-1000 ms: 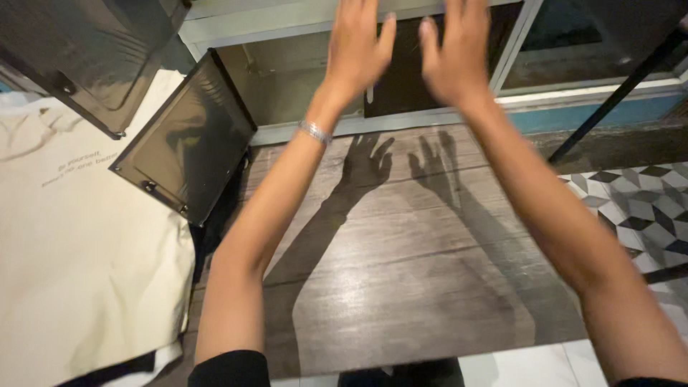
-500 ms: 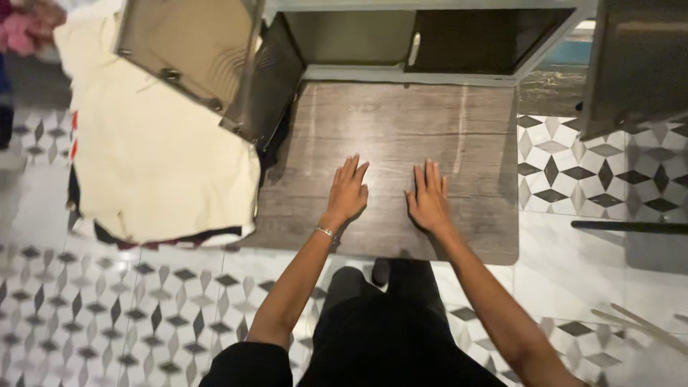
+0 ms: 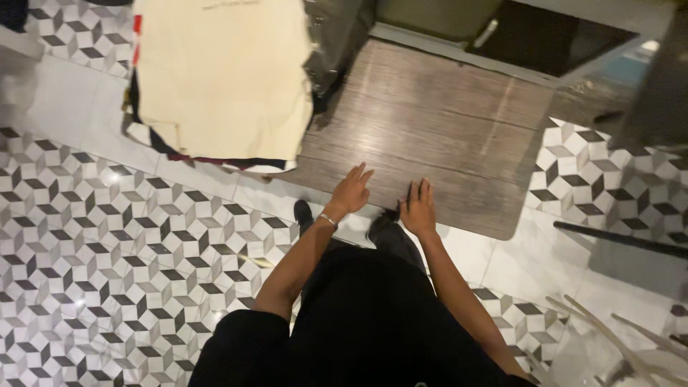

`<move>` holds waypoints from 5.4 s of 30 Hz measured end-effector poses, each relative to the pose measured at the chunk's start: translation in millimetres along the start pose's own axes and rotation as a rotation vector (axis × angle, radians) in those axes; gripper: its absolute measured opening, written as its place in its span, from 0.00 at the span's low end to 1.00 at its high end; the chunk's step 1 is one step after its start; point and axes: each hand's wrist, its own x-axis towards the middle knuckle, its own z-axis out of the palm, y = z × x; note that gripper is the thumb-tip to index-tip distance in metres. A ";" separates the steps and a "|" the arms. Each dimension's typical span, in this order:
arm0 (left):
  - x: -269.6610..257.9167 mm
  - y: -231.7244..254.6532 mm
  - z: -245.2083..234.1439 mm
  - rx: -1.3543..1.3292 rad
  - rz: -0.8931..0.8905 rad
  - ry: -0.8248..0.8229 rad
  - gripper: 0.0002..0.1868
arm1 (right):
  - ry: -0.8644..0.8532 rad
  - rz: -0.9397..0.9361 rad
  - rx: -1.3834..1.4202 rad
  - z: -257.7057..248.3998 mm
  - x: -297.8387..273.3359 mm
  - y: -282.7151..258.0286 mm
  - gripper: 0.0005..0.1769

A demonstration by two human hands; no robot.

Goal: The person picks up a light-colored t-shirt from a stack, spreads it out on a table, and folds it into a compact rectangular shape. The person then picks up the folded shirt and places it inside a shelf.

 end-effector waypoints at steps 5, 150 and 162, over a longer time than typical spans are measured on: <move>-30.8 -35.2 -37.4 -0.089 0.047 0.044 0.34 | 0.098 -0.057 -0.142 30.6 10.6 -47.8 0.41; 55.8 119.6 -204.2 -0.072 0.172 0.155 0.17 | -0.024 0.067 0.411 -295.8 0.6 41.6 0.23; 109.3 176.4 -192.2 -0.049 0.290 0.304 0.19 | 0.855 0.078 0.000 -292.6 6.0 90.0 0.14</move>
